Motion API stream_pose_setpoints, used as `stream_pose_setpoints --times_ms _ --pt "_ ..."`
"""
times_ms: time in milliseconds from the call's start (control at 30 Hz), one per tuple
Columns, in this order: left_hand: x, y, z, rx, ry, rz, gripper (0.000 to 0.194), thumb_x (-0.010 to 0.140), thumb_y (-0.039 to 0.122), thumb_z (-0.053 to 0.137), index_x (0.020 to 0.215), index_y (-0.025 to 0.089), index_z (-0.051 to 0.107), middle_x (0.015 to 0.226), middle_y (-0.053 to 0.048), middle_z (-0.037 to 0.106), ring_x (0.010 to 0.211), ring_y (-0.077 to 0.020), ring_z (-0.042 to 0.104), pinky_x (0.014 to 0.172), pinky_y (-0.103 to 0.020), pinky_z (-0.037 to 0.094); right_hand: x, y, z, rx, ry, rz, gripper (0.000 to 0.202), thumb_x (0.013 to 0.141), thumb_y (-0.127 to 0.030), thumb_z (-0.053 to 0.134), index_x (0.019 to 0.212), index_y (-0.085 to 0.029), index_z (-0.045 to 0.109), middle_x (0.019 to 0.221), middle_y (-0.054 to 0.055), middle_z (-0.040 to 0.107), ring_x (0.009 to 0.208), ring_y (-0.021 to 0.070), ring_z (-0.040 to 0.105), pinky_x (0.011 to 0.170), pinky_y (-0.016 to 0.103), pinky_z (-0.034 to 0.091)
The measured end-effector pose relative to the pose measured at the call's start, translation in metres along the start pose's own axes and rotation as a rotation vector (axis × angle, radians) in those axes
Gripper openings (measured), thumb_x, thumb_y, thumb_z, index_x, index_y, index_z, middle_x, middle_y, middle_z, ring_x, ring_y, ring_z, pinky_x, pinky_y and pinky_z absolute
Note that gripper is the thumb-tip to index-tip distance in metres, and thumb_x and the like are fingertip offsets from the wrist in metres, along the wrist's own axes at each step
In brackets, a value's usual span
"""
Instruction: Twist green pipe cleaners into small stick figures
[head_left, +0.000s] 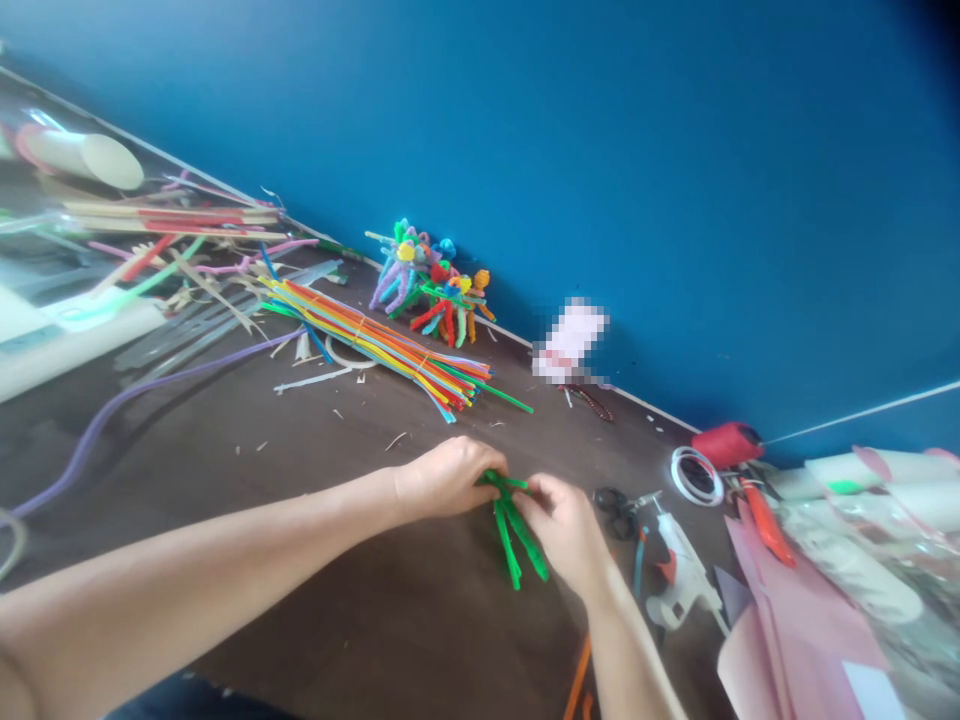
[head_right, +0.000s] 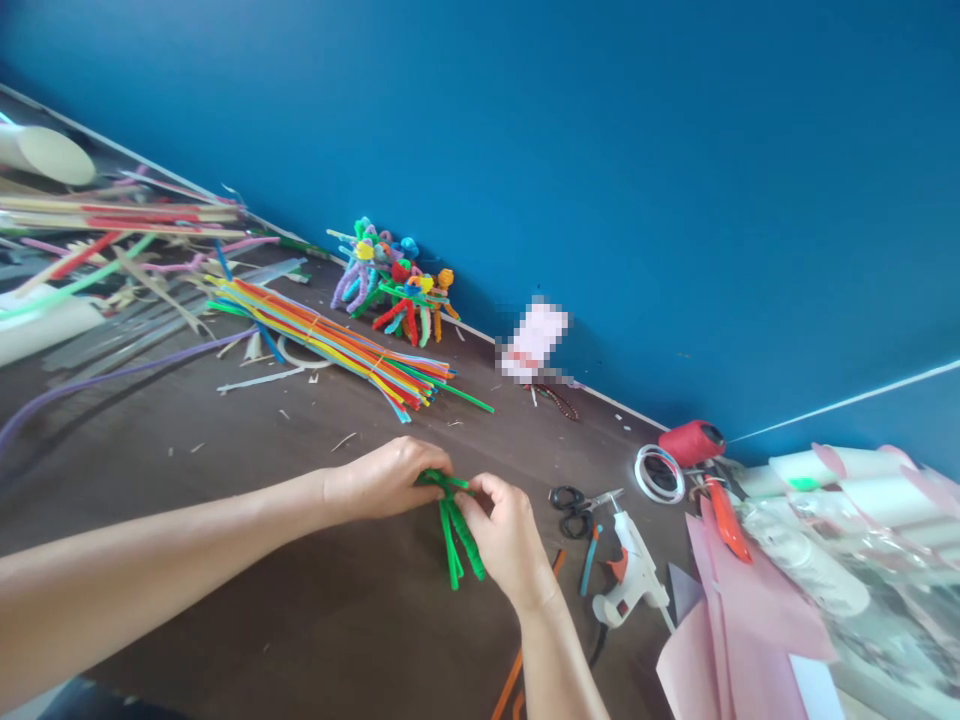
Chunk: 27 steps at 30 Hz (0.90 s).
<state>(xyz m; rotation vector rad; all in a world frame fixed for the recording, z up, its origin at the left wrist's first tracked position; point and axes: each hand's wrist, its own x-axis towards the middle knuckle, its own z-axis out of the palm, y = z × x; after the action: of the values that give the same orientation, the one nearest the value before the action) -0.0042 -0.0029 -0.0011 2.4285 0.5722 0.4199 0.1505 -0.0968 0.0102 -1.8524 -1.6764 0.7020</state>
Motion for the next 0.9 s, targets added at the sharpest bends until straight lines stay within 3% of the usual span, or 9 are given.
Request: stream_pose_setpoints --times_ms 200,400,533,667,900 --pt "0.001 -0.004 0.002 -0.025 -0.053 -0.067 0.011 0.068 0.024 0.06 0.076 0.016 0.061 0.068 -0.001 0.062 0.063 -0.0133 0.056 0.055 -0.019 0.036 0.002 -0.006 -0.003 0.197 -0.073 0.089 0.016 0.076 -0.028 0.053 0.07 -0.015 0.062 0.055 -0.004 0.054 0.051 0.0086 0.046 0.048 0.018 0.035" --pt "0.001 -0.007 0.002 -0.359 -0.06 0.078 0.015 0.071 0.026 0.058 0.08 0.014 0.061 0.071 0.0 0.059 0.064 -0.0092 0.052 0.058 -0.016 0.037 0.006 0.004 0.005 0.785 -0.146 0.295 0.024 0.063 -0.036 0.066 0.068 -0.016 0.053 0.047 -0.007 0.049 0.038 0.005 0.042 0.039 0.016 0.032" --pt "0.0 -0.004 0.004 -0.566 0.017 0.048 0.017 0.072 0.029 0.058 0.077 0.013 0.059 0.07 0.0 0.055 0.062 -0.008 0.049 0.058 -0.017 0.038 0.007 0.009 0.012 0.989 -0.13 0.351 0.029 0.062 -0.04 0.067 0.071 -0.019 0.049 0.04 -0.009 0.045 0.031 0.0051 0.038 0.033 0.015 0.029" --pt "0.002 0.001 0.007 -0.684 0.106 -0.105 0.018 0.073 0.03 0.056 0.076 0.012 0.057 0.066 0.001 0.055 0.061 -0.0082 0.047 0.058 -0.018 0.038 0.006 0.003 0.016 0.892 0.033 0.283 0.029 0.065 -0.041 0.064 0.063 -0.018 0.047 0.041 -0.007 0.046 0.034 0.0066 0.041 0.035 0.017 0.033" --pt "0.003 0.002 0.01 -0.468 0.238 -0.258 0.014 0.069 0.025 0.055 0.075 0.013 0.059 0.064 0.002 0.058 0.06 -0.0104 0.05 0.058 -0.02 0.038 0.003 -0.007 0.019 0.337 0.147 0.13 0.027 0.077 -0.034 0.05 0.06 -0.014 0.058 0.049 0.002 0.059 0.046 0.0143 0.056 0.046 0.023 0.042"
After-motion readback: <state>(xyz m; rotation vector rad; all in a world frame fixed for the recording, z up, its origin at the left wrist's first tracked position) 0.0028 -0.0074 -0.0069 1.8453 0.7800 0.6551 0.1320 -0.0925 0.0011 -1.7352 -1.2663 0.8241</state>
